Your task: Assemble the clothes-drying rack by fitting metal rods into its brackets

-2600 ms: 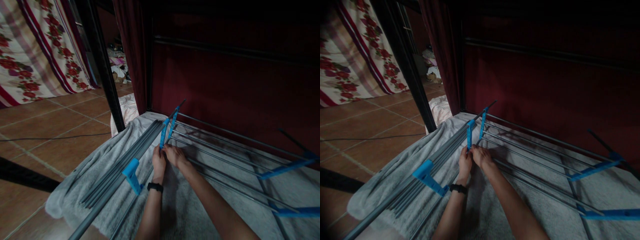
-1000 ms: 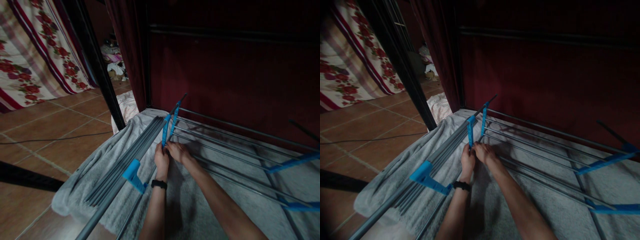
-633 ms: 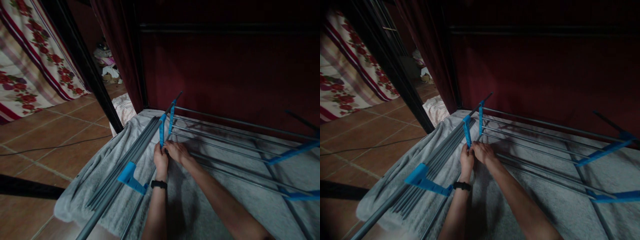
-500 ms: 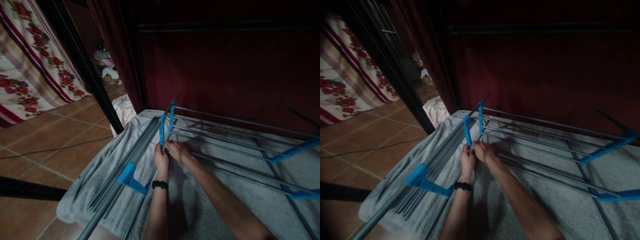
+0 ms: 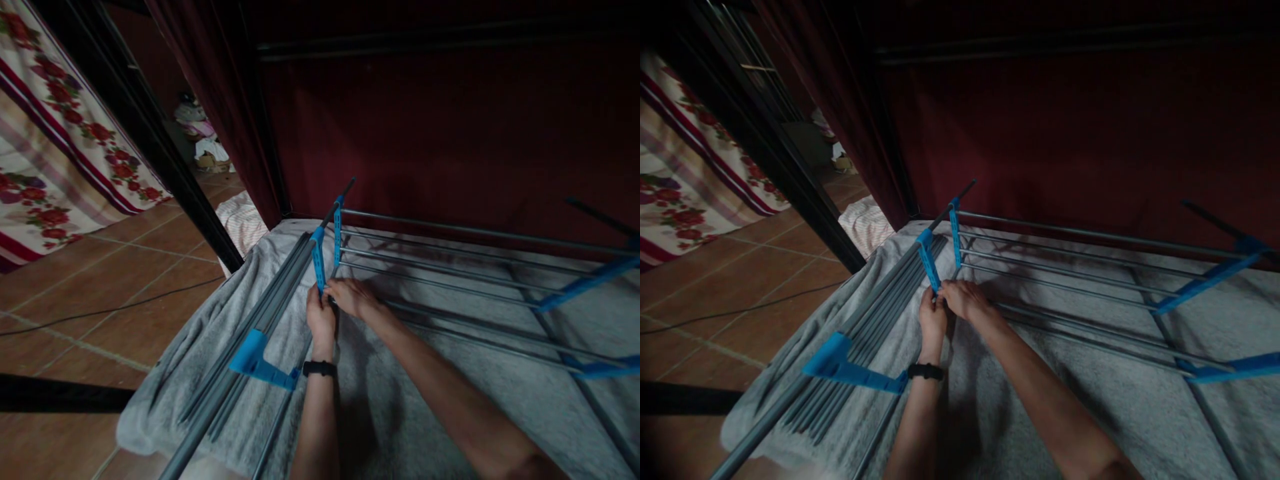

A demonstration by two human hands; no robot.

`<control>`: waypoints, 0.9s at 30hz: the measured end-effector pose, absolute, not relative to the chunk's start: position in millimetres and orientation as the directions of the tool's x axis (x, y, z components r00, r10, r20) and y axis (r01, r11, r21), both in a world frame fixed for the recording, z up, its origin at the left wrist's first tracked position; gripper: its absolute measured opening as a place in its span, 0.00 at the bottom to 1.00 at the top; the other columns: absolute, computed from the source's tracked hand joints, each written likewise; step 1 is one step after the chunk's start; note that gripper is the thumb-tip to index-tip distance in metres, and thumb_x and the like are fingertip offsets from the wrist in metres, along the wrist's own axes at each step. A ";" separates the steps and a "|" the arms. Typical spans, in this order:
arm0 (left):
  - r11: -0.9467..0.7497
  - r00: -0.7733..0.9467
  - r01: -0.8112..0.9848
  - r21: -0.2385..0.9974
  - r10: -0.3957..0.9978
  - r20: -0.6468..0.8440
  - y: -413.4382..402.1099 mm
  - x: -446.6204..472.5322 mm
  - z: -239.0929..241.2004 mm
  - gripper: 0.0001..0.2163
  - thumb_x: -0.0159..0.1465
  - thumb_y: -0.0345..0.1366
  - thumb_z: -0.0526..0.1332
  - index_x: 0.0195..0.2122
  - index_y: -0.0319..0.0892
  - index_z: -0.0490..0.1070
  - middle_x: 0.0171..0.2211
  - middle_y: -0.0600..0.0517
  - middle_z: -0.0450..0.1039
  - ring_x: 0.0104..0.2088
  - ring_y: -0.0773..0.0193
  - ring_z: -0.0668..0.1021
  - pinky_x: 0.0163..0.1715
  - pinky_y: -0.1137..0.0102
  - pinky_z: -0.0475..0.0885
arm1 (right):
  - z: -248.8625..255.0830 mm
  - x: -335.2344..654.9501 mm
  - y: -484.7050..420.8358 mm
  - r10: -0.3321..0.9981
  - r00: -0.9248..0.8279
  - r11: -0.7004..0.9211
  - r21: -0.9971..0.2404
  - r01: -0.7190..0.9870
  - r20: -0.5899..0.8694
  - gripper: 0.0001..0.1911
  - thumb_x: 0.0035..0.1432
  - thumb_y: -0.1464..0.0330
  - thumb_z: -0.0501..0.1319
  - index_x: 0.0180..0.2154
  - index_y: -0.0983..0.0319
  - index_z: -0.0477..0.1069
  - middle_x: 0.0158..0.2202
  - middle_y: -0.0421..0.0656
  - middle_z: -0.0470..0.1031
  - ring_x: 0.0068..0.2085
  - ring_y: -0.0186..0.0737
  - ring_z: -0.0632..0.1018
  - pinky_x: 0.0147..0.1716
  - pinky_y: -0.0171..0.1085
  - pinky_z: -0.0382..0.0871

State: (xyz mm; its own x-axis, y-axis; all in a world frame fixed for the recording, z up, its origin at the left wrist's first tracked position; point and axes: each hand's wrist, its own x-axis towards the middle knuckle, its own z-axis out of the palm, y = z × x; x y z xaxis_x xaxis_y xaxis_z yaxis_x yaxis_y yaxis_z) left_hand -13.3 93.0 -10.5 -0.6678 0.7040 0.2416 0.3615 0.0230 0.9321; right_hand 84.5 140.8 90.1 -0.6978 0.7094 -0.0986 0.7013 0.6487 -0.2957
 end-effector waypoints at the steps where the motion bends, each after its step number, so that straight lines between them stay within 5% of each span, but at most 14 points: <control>1: 0.026 -0.669 0.369 0.929 0.702 0.246 92.3 -13.0 -10.1 0.17 0.65 0.28 0.55 0.53 0.42 0.73 0.53 0.43 0.77 0.54 0.55 0.78 0.58 0.60 0.71 | 89.3 84.4 141.6 0.708 -0.699 0.650 -0.295 0.701 -0.100 0.20 0.74 0.60 0.44 0.51 0.57 0.72 0.49 0.47 0.81 0.50 0.43 0.81 0.44 0.37 0.68; 10: 0.055 -0.673 0.418 0.907 0.689 0.269 90.4 -12.5 -5.1 0.15 0.65 0.30 0.55 0.51 0.42 0.74 0.49 0.42 0.78 0.51 0.53 0.78 0.56 0.59 0.71 | 90.0 77.4 144.4 0.722 -0.683 0.624 -0.325 0.711 -0.108 0.20 0.74 0.58 0.47 0.49 0.57 0.75 0.51 0.47 0.81 0.53 0.42 0.79 0.48 0.38 0.68; 17: 0.095 -0.667 0.448 0.889 0.697 0.262 96.2 -23.3 -4.0 0.09 0.61 0.37 0.58 0.42 0.44 0.71 0.38 0.47 0.74 0.43 0.53 0.76 0.49 0.59 0.71 | 86.8 142.8 116.9 0.768 -0.593 0.636 -0.179 0.751 0.242 0.17 0.73 0.58 0.50 0.53 0.60 0.70 0.49 0.47 0.79 0.52 0.45 0.77 0.57 0.44 0.65; 22: 0.164 -0.675 0.478 0.863 0.697 0.242 104.8 -27.2 0.2 0.08 0.57 0.42 0.60 0.34 0.47 0.65 0.25 0.55 0.63 0.27 0.59 0.66 0.35 0.61 0.66 | 69.1 244.2 101.8 0.877 -0.394 0.435 -0.105 0.894 0.276 0.16 0.73 0.58 0.52 0.48 0.60 0.72 0.46 0.48 0.79 0.50 0.44 0.76 0.57 0.45 0.64; 27: 0.260 -0.663 0.532 0.806 0.720 0.205 101.7 -30.8 -0.3 0.13 0.55 0.45 0.59 0.23 0.49 0.54 0.18 0.57 0.51 0.22 0.61 0.54 0.30 0.61 0.58 | 56.8 289.7 101.9 0.879 -0.419 0.442 -0.060 0.895 0.229 0.16 0.72 0.57 0.53 0.47 0.60 0.73 0.45 0.47 0.80 0.49 0.43 0.78 0.53 0.43 0.68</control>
